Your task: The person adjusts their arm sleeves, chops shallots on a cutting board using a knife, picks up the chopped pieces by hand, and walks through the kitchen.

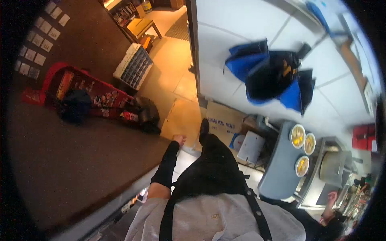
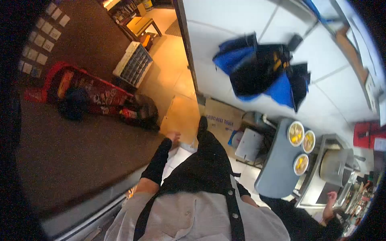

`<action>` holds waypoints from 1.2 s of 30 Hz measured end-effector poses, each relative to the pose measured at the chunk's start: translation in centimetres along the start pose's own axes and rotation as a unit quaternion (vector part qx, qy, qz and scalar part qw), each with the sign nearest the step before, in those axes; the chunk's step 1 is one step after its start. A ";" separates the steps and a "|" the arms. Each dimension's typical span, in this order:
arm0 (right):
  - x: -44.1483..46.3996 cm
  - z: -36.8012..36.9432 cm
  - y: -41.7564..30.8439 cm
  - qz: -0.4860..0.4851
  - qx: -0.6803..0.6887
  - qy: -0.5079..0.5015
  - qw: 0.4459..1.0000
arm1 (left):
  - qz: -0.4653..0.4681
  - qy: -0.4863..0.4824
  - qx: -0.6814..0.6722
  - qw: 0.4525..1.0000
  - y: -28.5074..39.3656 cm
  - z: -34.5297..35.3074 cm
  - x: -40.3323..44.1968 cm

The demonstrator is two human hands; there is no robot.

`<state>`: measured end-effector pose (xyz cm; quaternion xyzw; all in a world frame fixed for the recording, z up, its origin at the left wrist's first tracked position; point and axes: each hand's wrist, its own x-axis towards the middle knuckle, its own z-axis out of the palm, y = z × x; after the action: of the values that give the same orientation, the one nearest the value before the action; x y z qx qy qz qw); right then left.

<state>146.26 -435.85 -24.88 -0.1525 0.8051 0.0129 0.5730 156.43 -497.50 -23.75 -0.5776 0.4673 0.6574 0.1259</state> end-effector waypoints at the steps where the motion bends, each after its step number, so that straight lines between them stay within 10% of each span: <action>1: 1.4 -2.1 -1.9 -0.008 0.008 0.008 1.000 | 0.004 0.015 0.048 0.999 1.0 -0.9 1.2; 8: 15.5 -22.6 -19.1 -0.098 0.032 0.127 0.986 | 0.006 0.141 0.222 0.965 6.9 -11.1 9.6; 13: 20.4 -33.5 -31.0 -0.287 0.297 0.223 0.883 | -0.062 0.169 -0.054 0.982 18.3 -9.6 6.9; 14: 21.6 -34.4 -32.3 -0.357 0.093 0.301 0.879 | -0.054 0.178 -0.047 0.981 20.1 -9.1 7.4; 19: 18.5 -35.9 -37.2 -0.187 0.154 0.191 0.951 | 0.135 0.001 -0.076 0.988 24.9 -9.9 19.1; 23: 20.7 -31.3 -30.0 -0.093 0.104 0.229 0.963 | 0.144 0.094 0.100 0.980 32.0 -8.7 24.6; 24: 18.9 -30.7 -29.4 -0.041 0.114 0.213 0.970 | 0.100 0.060 0.339 0.933 33.8 -8.5 26.6; 28: 12.5 -25.5 -29.8 0.084 0.143 0.149 0.975 | 0.289 -0.006 0.452 0.844 34.5 -9.8 33.1; 30: 10.0 -22.8 -32.2 0.107 0.166 0.125 0.972 | 0.318 -0.004 0.523 0.791 35.6 -10.5 34.7; 31: 9.1 -21.7 -33.9 0.110 0.185 0.115 0.970 | 0.102 -0.030 0.330 0.938 39.2 -11.3 30.1; 36: 9.0 -19.0 -44.4 0.083 0.330 0.095 0.936 | 0.250 -0.112 0.504 0.819 41.5 -14.0 37.2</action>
<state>137.71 -483.92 -19.85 0.1118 0.8247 -0.2203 0.5088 124.94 -544.10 -35.50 -0.2191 0.8443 0.3993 0.2823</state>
